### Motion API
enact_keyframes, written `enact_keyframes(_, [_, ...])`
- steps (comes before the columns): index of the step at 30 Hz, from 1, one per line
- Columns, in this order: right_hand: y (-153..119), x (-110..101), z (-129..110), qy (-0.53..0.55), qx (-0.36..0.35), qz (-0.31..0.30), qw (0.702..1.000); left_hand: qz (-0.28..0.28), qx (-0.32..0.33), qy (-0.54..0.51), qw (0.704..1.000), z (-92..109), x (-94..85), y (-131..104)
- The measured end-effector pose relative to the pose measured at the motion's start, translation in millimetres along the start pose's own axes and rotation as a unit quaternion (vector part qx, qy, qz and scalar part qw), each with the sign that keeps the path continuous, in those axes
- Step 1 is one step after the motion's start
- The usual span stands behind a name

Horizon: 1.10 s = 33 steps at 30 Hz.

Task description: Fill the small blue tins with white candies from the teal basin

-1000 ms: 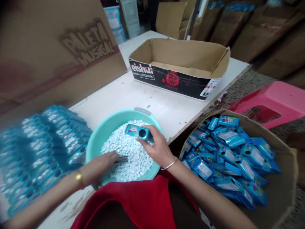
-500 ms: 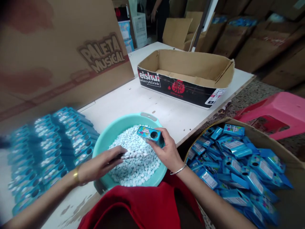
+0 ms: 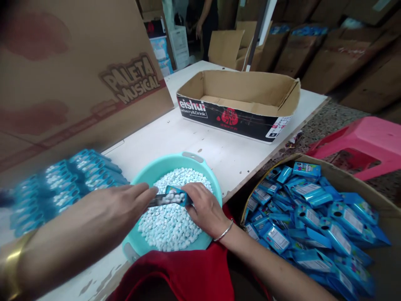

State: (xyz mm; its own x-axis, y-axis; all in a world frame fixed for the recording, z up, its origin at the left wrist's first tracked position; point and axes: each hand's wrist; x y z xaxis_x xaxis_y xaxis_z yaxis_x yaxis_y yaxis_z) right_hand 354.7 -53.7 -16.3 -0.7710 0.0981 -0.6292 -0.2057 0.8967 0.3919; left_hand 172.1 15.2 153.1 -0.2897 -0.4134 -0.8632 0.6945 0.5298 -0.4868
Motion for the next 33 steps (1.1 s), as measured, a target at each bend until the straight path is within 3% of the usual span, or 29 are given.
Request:
enact_keyframes(3, [-1.1, -1.6, 1.9, 0.007, 0.003, 0.015, 1.0, -0.027, -0.016, 0.085, 0.996, 9.9, -8.5, -5.1])
enact_keyframes(5, [-1.8, -4.9, 3.7, 0.014, 0.011, 0.027, 0.999, -0.008, -0.029, 0.079, 0.996, -2.2, -8.2, -8.2])
enact_keyframes(7, [-1.9, -9.6, 5.2, 0.025, 0.033, 0.043, 0.998, 0.019, -0.06, 0.056, 0.996, -27.0, 1.4, -5.6])
enact_keyframes(10, [-0.3, -17.2, 6.3, 0.054, 0.083, 0.081, 0.992, 0.011, -0.104, 0.026, 0.994, -66.4, 37.5, 17.2])
enact_keyframes(12, [1.6, -21.1, 5.9, 0.07, 0.103, 0.106, 0.987, -0.024, -0.084, 0.013, 0.996, -78.8, 72.1, 42.4])
enact_keyframes(16, [4.6, -24.7, 4.1, 0.079, 0.108, 0.115, 0.984, -0.055, 0.007, -0.03, 0.998, -60.3, 134.6, 85.6])
enact_keyframes(20, [4.3, -25.7, 4.4, 0.083, 0.128, 0.102, 0.983, -0.09, 0.1, -0.1, 0.986, -30.0, 159.7, 92.9])
enact_keyframes(23, [3.7, -26.1, 5.1, 0.091, 0.134, 0.098, 0.982, -0.101, 0.13, -0.154, 0.974, -28.8, 156.8, 81.7])
enact_keyframes(26, [3.5, -25.6, 5.6, 0.093, 0.134, 0.095, 0.982, -0.096, 0.145, -0.197, 0.965, -42.4, 140.2, 62.2])
enact_keyframes(30, [3.6, -22.4, 7.3, 0.081, 0.131, 0.077, 0.985, -0.049, 0.135, -0.251, 0.957, -59.6, 100.3, 27.8])
enact_keyframes(33, [3.6, -17.9, 8.3, 0.048, 0.087, 0.051, 0.994, -0.015, 0.105, -0.236, 0.966, -62.1, 66.0, 6.5])
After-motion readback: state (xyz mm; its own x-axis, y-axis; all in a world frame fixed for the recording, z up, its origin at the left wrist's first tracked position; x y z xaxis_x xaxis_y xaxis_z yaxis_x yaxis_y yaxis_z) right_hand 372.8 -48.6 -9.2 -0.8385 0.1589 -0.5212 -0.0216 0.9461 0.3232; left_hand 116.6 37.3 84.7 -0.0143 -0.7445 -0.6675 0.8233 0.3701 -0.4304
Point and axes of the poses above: each hand's wrist, its own y-axis towards the middle knuckle, its own x-axis out of the palm, z = x × y, and after that the axes turned 9 degrees about -z, right-handed
